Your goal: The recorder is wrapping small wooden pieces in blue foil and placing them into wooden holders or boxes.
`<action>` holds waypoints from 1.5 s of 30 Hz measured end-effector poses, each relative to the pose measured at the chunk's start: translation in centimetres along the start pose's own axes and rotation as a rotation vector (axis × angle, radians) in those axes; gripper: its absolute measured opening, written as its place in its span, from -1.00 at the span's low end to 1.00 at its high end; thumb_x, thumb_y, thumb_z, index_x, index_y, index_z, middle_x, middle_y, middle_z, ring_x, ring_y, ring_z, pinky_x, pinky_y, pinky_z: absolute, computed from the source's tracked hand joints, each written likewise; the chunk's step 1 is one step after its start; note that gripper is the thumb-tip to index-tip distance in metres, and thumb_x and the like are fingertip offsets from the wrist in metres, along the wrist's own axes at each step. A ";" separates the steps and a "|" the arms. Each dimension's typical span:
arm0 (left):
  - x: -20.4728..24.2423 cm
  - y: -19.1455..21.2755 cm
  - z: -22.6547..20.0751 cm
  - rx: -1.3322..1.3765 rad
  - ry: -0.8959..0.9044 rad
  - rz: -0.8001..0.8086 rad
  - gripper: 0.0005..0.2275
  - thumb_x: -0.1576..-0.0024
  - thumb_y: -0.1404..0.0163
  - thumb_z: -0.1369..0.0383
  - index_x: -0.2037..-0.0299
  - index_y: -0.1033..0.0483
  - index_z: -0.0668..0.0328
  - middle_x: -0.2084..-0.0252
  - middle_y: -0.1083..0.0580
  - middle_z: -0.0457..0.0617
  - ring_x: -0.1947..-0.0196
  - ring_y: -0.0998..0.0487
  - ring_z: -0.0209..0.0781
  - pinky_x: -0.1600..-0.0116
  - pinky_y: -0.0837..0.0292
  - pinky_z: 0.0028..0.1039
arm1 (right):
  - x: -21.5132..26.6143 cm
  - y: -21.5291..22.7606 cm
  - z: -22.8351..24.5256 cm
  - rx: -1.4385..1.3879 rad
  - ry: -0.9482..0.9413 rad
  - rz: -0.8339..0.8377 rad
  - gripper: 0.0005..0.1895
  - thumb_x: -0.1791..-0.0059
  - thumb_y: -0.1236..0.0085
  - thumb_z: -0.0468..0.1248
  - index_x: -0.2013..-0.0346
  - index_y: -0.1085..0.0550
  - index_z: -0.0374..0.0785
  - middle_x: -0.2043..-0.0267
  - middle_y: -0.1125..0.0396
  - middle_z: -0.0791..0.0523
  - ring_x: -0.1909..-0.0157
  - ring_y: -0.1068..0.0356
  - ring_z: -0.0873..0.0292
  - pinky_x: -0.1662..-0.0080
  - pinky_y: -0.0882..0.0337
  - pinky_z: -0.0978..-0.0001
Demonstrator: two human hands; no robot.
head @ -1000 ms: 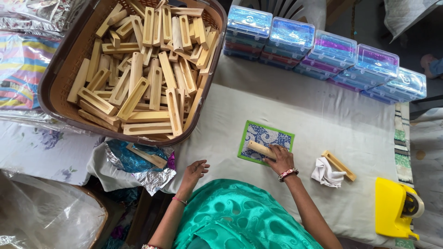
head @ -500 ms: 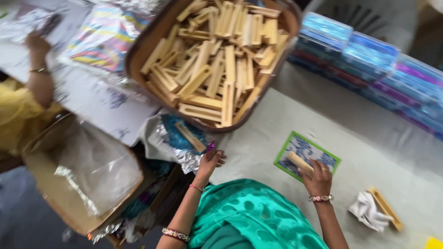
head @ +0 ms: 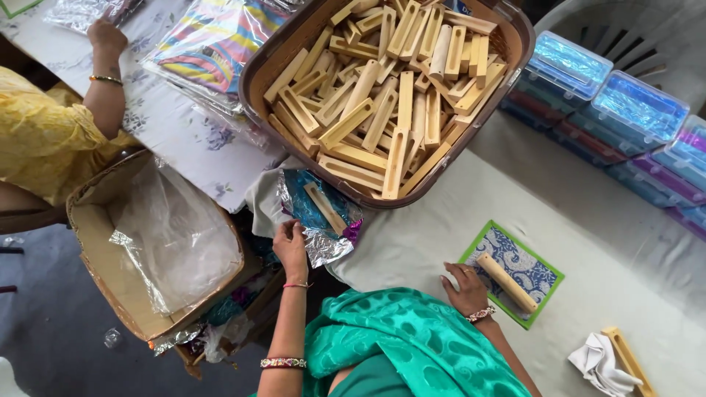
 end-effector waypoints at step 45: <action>-0.8 -3.7 2.8 0.461 0.245 0.092 -0.61 -0.09 -0.21 0.40 -0.12 -0.44 0.27 0.00 -0.53 0.00 0.04 -0.52 -0.15 -0.10 -0.41 -0.30 | -13.8 -16.9 10.7 -0.609 -0.201 0.176 -0.72 -0.10 -0.12 -0.10 0.14 -0.58 -0.27 0.44 -0.47 0.06 0.42 -0.45 0.21 0.34 -0.42 0.36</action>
Point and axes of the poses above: each hand's wrist, its own x-axis away from the middle knuckle, its own y-axis out of the back of the hand, z = x × y, the point moved 3 cm from there along -x, towards the middle knuckle
